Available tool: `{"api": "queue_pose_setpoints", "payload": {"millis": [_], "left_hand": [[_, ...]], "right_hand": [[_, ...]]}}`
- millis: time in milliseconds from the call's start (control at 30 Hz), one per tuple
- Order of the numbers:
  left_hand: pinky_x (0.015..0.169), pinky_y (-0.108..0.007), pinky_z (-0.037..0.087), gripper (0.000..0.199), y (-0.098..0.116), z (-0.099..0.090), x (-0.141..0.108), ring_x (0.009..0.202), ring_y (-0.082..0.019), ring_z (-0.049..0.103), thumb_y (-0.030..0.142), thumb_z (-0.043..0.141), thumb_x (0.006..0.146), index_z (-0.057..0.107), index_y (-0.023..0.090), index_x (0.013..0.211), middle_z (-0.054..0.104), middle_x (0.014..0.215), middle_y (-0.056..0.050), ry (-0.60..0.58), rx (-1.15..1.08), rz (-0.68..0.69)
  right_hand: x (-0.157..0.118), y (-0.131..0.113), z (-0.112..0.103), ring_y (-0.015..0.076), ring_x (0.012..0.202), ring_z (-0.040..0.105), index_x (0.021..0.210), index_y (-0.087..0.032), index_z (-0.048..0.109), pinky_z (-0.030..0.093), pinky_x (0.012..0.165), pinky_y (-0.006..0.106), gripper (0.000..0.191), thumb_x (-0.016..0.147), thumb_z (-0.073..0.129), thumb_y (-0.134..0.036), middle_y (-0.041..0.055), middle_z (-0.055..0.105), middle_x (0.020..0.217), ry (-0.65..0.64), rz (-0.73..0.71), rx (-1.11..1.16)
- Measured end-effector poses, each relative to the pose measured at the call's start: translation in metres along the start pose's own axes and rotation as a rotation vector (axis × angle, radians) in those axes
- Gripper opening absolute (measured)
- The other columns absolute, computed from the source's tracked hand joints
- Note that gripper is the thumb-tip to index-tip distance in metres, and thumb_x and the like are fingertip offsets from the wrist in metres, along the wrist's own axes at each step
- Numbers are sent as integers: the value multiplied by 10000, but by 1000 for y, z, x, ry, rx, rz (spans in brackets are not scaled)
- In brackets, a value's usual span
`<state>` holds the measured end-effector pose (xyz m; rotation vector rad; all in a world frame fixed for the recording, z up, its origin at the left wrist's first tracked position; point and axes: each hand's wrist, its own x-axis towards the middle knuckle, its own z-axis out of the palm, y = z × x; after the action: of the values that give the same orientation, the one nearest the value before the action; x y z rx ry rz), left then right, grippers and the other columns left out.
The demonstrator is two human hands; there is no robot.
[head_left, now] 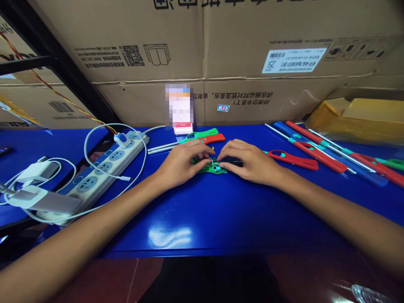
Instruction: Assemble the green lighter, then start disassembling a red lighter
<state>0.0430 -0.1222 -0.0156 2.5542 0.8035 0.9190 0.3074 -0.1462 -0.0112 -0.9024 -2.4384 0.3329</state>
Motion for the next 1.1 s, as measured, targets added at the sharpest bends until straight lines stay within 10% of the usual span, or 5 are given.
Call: {"api": "queue_pose_setpoints", "payload": {"millis": [433, 1100], "left_hand": [[888, -318, 633, 210, 0, 12, 2, 916, -169, 758, 266, 818, 885, 795, 160, 1064, 794, 1079, -86, 108, -486, -301], [906, -322, 621, 250, 6, 12, 3, 883, -149, 732, 199, 836, 816, 766, 153, 1051, 759, 1017, -57, 77, -649, -311]], "right_hand": [[4, -6, 16, 235, 1013, 706, 1009, -236, 724, 534, 911, 386, 112, 967, 812, -290, 29, 780, 1010, 208, 11, 5], [7, -11, 22, 207, 866, 706, 914, -232, 706, 519, 794, 354, 118, 955, 815, -252, 16, 778, 916, 320, 16, 14]]}}
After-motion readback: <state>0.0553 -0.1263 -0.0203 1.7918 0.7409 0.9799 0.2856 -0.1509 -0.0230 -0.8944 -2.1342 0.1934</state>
